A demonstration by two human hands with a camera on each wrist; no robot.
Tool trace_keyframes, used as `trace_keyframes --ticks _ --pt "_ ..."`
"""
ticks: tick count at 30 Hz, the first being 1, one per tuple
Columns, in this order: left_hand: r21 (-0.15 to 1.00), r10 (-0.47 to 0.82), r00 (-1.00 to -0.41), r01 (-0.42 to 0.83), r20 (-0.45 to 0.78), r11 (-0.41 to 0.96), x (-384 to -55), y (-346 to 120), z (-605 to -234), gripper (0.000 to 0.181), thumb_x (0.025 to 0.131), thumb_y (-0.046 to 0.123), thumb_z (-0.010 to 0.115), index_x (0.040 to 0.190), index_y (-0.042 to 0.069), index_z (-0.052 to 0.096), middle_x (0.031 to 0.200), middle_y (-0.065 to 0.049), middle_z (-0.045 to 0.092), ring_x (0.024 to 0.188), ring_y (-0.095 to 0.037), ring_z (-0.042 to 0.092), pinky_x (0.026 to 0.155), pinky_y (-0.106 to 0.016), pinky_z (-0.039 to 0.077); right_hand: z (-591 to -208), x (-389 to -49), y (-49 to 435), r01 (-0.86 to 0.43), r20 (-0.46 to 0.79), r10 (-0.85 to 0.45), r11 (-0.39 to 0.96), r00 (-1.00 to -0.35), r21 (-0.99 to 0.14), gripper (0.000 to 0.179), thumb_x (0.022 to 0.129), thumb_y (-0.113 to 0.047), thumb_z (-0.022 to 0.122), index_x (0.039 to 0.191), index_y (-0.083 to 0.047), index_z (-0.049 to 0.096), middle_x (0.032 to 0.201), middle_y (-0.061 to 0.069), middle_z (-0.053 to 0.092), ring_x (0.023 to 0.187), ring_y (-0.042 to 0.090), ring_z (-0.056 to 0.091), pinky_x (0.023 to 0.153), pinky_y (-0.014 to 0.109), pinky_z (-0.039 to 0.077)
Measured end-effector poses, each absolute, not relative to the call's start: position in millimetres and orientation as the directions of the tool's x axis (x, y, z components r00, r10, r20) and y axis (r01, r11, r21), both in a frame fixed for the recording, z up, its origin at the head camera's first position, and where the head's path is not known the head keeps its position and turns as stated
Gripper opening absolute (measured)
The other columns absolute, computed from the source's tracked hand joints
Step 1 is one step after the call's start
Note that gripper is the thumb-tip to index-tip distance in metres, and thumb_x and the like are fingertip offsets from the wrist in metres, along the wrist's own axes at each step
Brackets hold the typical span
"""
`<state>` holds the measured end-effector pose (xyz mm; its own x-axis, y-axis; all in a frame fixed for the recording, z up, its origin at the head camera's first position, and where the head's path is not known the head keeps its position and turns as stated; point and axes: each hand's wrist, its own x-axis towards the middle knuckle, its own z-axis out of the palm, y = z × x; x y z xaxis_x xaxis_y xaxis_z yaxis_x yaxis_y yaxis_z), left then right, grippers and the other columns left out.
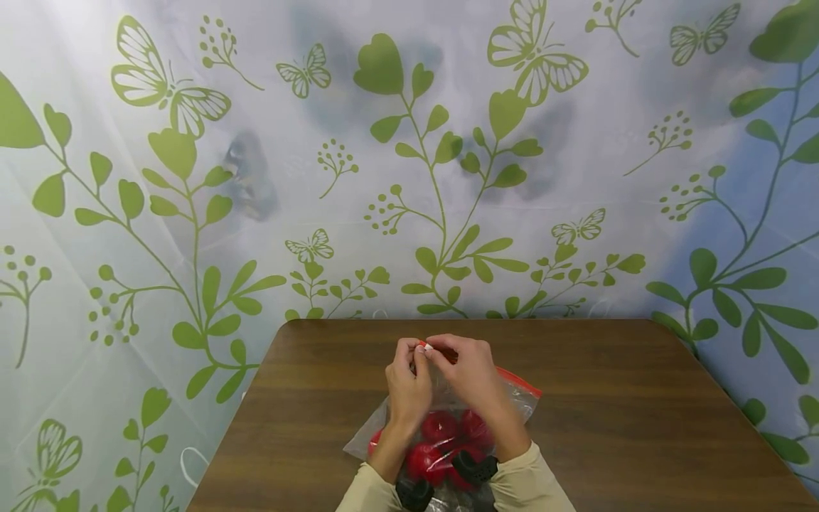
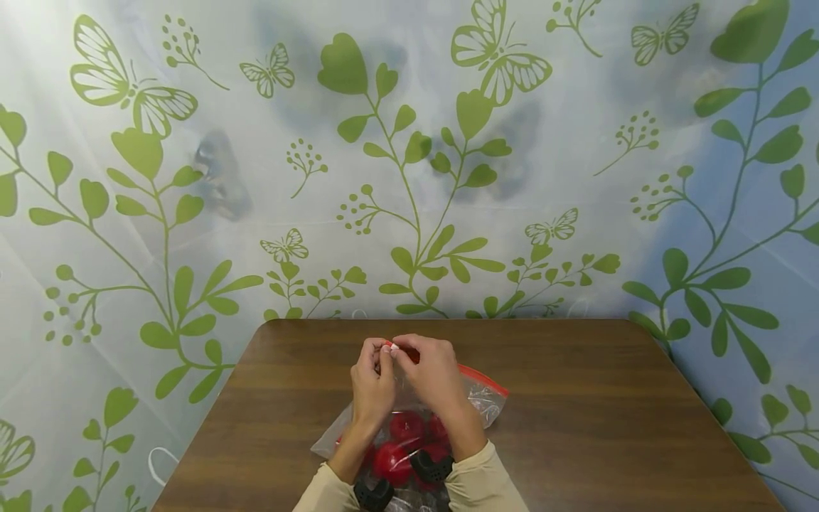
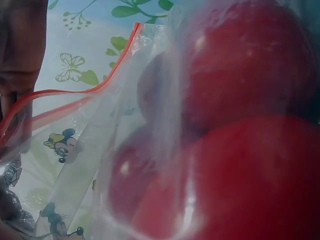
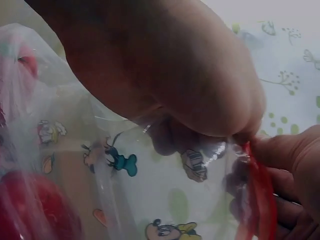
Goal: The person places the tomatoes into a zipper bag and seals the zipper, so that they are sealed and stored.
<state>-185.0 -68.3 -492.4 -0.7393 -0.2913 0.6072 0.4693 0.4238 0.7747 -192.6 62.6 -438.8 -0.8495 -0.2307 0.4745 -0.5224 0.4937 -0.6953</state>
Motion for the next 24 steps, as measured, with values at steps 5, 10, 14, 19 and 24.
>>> trace_keyframes --ticks 5,10,14,19,24 --pt "0.767 -0.297 -0.728 0.476 0.618 0.430 -185 -68 -494 0.010 0.110 0.008 0.059 0.103 0.005 0.066 0.066 0.000 0.064 0.055 0.003 0.039 0.048 -0.018 0.036 -443 -196 57 -0.543 0.516 -0.209 0.510 -0.831 -0.668 0.015 0.099 -0.017 0.082 0.112 -0.010 0.085 0.100 -0.001 0.085 0.083 0.013 0.079 0.074 0.028 0.065" --pt "0.745 -0.294 -0.702 0.504 0.648 0.437 -186 -67 -496 0.009 0.108 0.006 0.059 0.103 0.005 0.066 0.069 -0.001 0.067 0.056 0.003 0.041 0.047 -0.017 0.037 -444 -197 55 -0.534 0.516 -0.191 0.509 -0.835 -0.675 0.011 0.099 -0.018 0.083 0.108 -0.014 0.086 0.099 -0.002 0.085 0.082 0.011 0.079 0.075 0.028 0.065" --pt "0.714 -0.295 -0.663 0.545 0.688 0.439 -187 -66 -499 0.008 0.106 0.003 0.060 0.101 0.006 0.065 0.068 -0.001 0.065 0.055 0.005 0.040 0.045 -0.017 0.036 -445 -196 57 -0.529 0.518 -0.179 0.513 -0.836 -0.676 0.007 0.098 -0.016 0.084 0.104 -0.015 0.086 0.095 -0.004 0.084 0.079 0.010 0.078 0.072 0.027 0.065" --pt "0.738 -0.321 -0.676 0.522 0.663 0.426 -186 -65 -497 0.010 0.107 0.005 0.060 0.099 0.005 0.066 0.071 -0.004 0.070 0.058 0.002 0.047 0.048 -0.018 0.042 -447 -194 61 -0.522 0.514 -0.178 0.525 -0.839 -0.672 0.005 0.098 -0.014 0.084 0.102 -0.015 0.085 0.092 -0.005 0.083 0.078 0.009 0.076 0.072 0.027 0.063" --pt "0.785 -0.360 -0.704 0.482 0.612 0.390 -185 -68 -492 0.012 0.109 0.007 0.060 0.100 0.005 0.068 0.068 -0.006 0.069 0.057 -0.001 0.047 0.048 -0.018 0.040 -453 -192 71 -0.500 0.504 -0.159 0.552 -0.849 -0.668 0.007 0.096 -0.010 0.085 0.101 -0.016 0.085 0.090 -0.006 0.082 0.075 0.008 0.074 0.069 0.026 0.061"
